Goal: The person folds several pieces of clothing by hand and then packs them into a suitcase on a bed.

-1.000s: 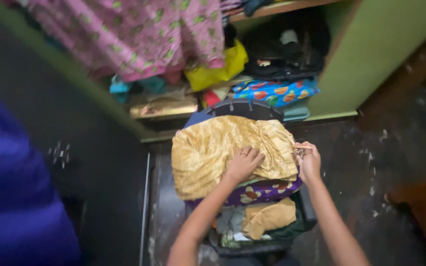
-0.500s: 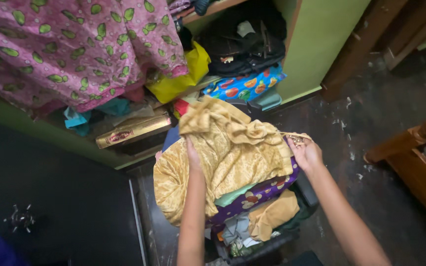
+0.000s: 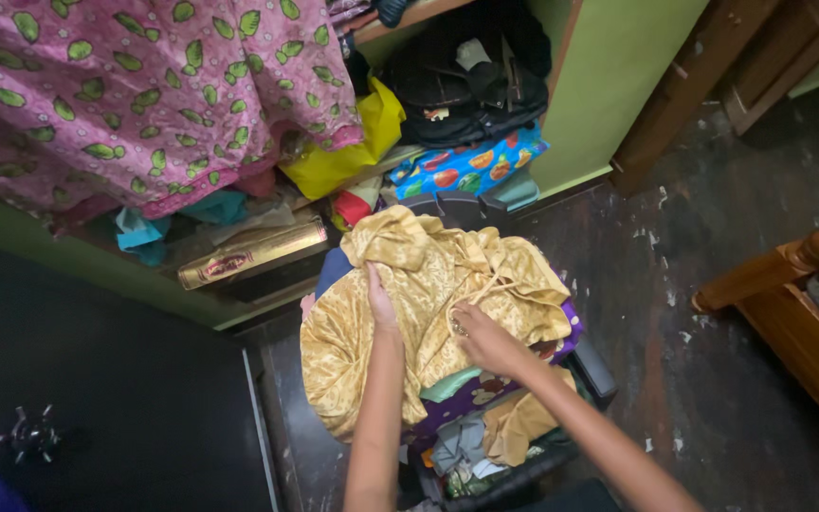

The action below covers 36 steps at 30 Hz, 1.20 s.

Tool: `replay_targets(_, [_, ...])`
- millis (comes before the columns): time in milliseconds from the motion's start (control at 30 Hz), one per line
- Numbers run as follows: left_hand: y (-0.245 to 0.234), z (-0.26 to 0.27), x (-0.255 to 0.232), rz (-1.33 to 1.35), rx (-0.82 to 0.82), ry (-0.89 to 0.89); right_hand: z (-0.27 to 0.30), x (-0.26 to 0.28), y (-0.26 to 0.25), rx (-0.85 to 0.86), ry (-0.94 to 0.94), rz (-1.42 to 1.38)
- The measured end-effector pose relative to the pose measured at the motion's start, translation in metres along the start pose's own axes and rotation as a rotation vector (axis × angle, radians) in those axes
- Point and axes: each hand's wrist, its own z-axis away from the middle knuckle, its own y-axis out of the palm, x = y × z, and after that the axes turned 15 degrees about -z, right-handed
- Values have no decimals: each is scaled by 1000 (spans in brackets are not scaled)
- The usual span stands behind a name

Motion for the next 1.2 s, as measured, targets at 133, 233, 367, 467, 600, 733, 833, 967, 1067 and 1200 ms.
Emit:
replay_targets(133, [3,8,12,41,132,-187,-11,-3,31,-51,-48,404])
replay_targets(233, [-1,16,23,-81,491,-284,-23,-32,43,163,384,418])
replay_targets(367, [18,22,7,-318,1011,-333,-4,-128,1,33,271,200])
replay_targets(467, [48,35,-5,-499,1033,-246,28,-179,-44,-286,68,132])
replay_targets(600, [60,38,-15,-476,1003,-293,40,-159,-81,-490,225,31])
replay_targets(733, [46,31,-10,-300,1017,-408,37,-51,-80,-543,19,-111])
replay_targets(833, [33,26,-5,-152,870,-613,6,20,-39,-324,-76,222])
replay_targets(967, [25,17,-5,-2,681,-793,-19,18,-19,-236,-77,517])
replay_targets(1067, [18,17,-18,30,610,-720,18,-21,-38,-370,133,553])
replay_targets(1200, [14,22,-26,201,433,-565,61,-41,-54,-727,306,773])
